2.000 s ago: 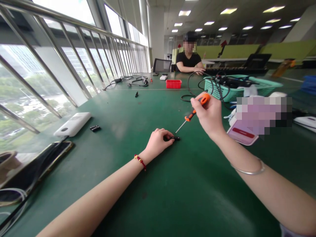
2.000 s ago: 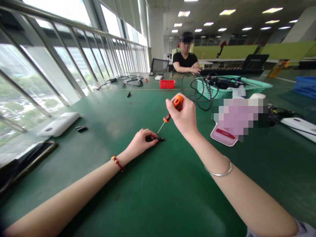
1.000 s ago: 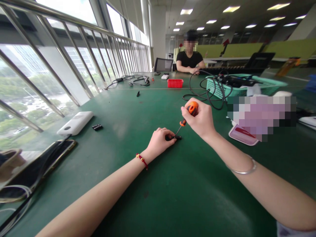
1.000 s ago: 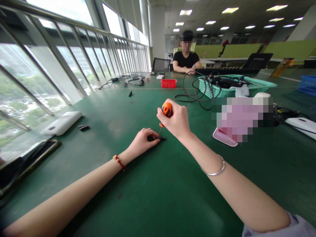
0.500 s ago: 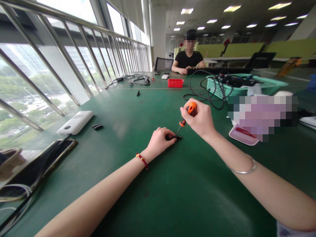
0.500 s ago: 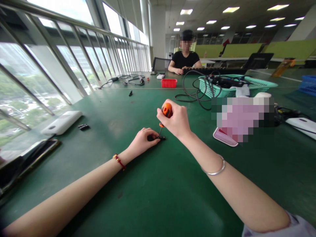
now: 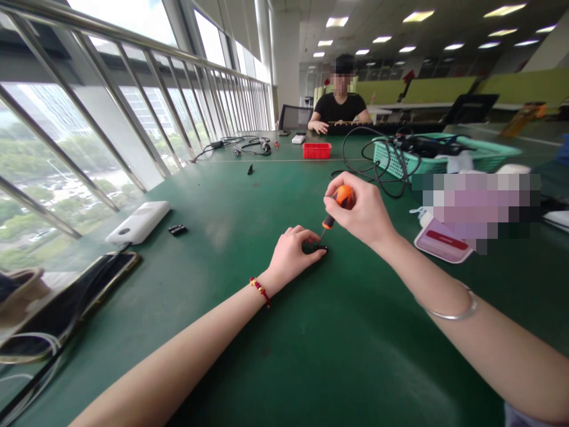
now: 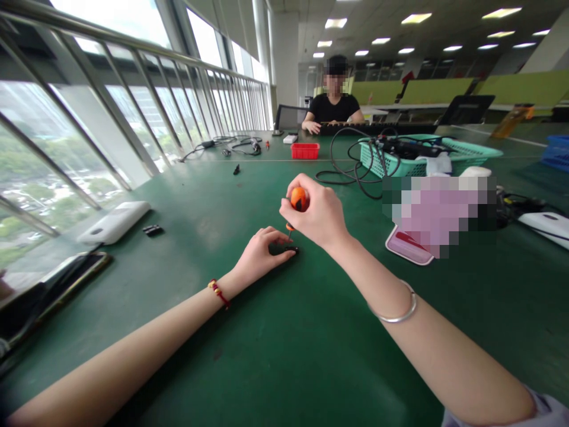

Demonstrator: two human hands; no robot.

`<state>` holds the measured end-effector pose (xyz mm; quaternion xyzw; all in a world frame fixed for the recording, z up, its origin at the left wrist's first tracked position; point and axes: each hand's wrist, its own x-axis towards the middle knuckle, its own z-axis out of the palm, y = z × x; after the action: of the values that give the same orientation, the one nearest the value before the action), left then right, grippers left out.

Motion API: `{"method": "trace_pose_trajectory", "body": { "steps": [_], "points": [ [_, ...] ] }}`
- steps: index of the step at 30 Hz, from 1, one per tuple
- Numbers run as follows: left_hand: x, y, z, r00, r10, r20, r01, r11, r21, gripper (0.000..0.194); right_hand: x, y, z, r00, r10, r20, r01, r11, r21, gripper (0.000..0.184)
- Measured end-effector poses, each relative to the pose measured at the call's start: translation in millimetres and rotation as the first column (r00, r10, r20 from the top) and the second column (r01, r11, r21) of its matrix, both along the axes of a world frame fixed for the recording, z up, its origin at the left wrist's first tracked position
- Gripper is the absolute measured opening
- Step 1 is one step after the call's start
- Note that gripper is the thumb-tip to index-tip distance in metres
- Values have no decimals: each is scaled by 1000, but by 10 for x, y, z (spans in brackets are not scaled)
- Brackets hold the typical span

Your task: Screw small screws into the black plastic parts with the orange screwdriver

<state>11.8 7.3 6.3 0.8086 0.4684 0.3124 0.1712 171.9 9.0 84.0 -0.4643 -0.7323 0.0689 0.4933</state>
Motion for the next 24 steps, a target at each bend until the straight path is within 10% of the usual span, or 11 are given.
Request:
{"method": "trace_pose_trajectory", "body": {
  "steps": [11, 24],
  "points": [
    [14, 20, -21, 999, -32, -8, 32, 999, -5, 6, -72, -42, 80, 991, -92, 99, 103, 988, -115, 23],
    [-52, 86, -61, 998, 10, 57, -7, 999, -46, 1, -216, 163, 591, 844, 321, 431, -77, 866, -494, 11]
  ]
}}
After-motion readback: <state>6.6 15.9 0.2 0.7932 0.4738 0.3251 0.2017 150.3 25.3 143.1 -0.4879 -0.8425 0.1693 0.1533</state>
